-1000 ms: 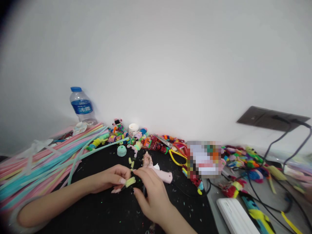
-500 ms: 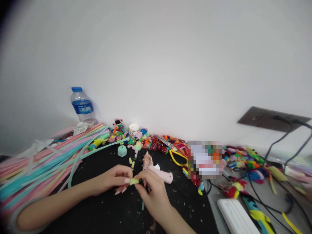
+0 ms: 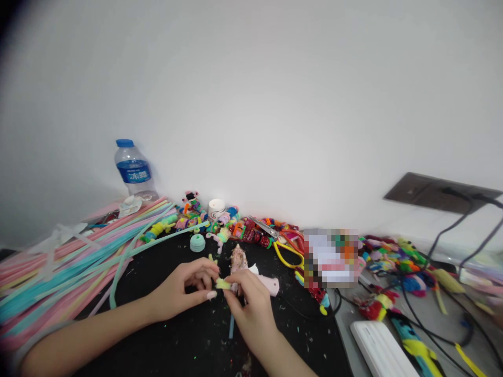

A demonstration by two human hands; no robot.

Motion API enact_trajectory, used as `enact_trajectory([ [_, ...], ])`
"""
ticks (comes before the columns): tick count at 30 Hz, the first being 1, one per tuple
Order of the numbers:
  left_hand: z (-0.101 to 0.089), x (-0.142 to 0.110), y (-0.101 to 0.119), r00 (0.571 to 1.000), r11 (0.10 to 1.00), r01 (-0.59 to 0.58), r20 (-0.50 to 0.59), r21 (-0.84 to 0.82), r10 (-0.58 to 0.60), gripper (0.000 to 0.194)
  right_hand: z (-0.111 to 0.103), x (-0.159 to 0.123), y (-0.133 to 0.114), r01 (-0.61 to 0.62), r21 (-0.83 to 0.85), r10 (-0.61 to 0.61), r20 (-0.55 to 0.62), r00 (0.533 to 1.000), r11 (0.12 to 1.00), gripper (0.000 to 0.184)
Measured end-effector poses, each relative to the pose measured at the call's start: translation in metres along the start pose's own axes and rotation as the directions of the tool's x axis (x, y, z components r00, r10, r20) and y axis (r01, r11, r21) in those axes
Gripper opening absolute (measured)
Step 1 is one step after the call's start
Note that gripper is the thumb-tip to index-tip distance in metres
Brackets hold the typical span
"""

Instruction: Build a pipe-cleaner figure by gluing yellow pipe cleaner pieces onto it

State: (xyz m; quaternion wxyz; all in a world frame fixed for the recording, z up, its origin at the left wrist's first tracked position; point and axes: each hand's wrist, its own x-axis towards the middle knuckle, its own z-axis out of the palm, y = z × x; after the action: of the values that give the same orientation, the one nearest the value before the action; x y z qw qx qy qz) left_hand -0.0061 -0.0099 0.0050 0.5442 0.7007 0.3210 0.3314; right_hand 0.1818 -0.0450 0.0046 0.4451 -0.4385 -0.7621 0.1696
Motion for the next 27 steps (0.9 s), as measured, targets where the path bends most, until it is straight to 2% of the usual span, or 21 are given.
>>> enact_trajectory([
  [7,0.0017,-0.001,0.0009,0.994,0.983,-0.061,-0.078,0.174,0.076,0.01,0.0003,-0.0014,-0.0013,0.003,0.0,-0.003,0.048,0.999,1.0,0.008],
  [15,0.0005,0.0019,-0.0006,0.987,0.995,-0.006,-0.157,0.097,0.021,0.009,-0.0004,0.0,0.0023,-0.037,0.051,0.036,0.022,0.999,0.998,0.016],
  [27,-0.0011,0.0017,0.001,0.988,0.98,-0.065,-0.126,0.186,0.09,0.01,-0.0006,0.0016,0.0032,-0.145,0.115,0.144,0.022,0.989,0.983,0.008],
])
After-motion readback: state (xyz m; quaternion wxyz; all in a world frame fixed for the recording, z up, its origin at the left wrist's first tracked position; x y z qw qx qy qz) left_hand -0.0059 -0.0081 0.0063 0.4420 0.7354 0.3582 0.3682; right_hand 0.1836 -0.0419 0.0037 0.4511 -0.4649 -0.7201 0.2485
